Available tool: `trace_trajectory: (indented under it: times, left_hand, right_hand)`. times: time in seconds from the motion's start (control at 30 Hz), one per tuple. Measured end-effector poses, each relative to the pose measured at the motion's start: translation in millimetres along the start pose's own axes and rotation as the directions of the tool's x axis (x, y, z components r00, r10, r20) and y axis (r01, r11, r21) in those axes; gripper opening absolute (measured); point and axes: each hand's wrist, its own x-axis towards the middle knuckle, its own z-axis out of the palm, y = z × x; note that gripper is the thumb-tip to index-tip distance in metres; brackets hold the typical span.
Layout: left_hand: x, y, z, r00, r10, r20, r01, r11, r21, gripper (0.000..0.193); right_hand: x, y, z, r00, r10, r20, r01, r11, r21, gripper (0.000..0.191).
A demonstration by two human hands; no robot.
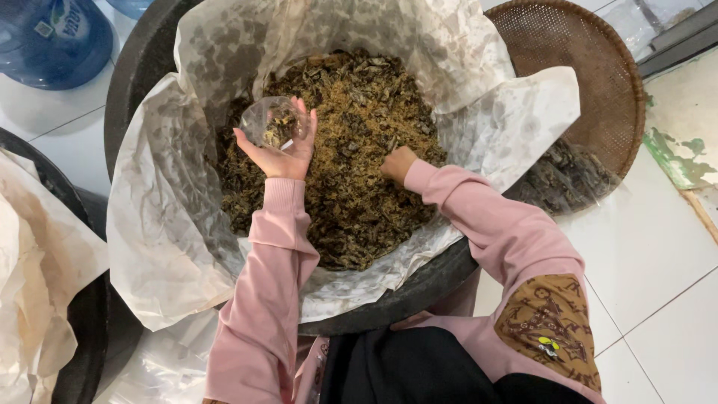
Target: The person sits on the floor in front of a large paper-lined basin filled with dried leaves. They open a small clear plastic bag, repeatedly pick handfuls and pieces of the dried leaves from the basin, place them into the bag, and press the contents down to fill it.
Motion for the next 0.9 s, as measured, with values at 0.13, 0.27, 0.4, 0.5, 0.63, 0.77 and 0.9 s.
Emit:
trace_trajectory:
  times: [0.13, 0.27, 0.4, 0.5, 0.63, 0.77, 0.9]
  left_hand:
    - [-1.4, 1.7, 0.3, 1.0, -0.004, 0.012, 0.004, 1.0, 0.012, 0.108]
    - [-2.9, 2.7, 2.2, 0.998, 0.006, 0.055, -0.008, 0.999, 0.04, 0.11]
    - [-4.3, 2.6, 5.5, 0.996, 0.042, -0.077, -0.043, 0.999, -0.003, 0.111]
    - [-5.3, 2.0, 8.5, 0.999, 0.003, -0.052, -0.005, 1.0, -0.03, 0.116]
    - [-7.2, 0.9, 12.1, 0.992, 0.027, -0.126, -0.026, 1.0, 0.01, 0.107]
    - [-9.5, -0.5, 14.6, 0.996, 0.08, -0.03, -0.074, 0.983, 0.167, 0.097]
    - [-11.3, -2.1, 15.7, 0.994, 0.111, 0.014, -0.111, 0.959, 0.26, 0.092]
  right_hand:
    - [5.5, -7.9, 8.9, 0.987, -0.002, -0.159, -0.014, 0.995, -0.1, 0.01]
    - [6.0, 4.7, 11.6, 0.999, 0.04, 0.018, -0.04, 0.999, 0.034, 0.019]
    - [9.8, 18.6, 3.9, 0.981, 0.11, 0.159, -0.131, 0.982, 0.134, 0.017]
    - [10.8, 33.0, -23.9, 0.953, 0.12, 0.28, -0.221, 0.904, 0.366, 0.017]
    - [-31.1, 48.4, -92.2, 0.917, 0.068, -0.394, 0.254, 0.661, 0.706, 0.009]
    - [-83.7, 15.0, -158.8, 0.561, 0.287, -0.776, 0.441, 0.69, 0.574, 0.012]
    - [-82.3, -46.7, -194.0, 0.41, 0.202, -0.89, 0.416, 0.827, 0.379, 0.025]
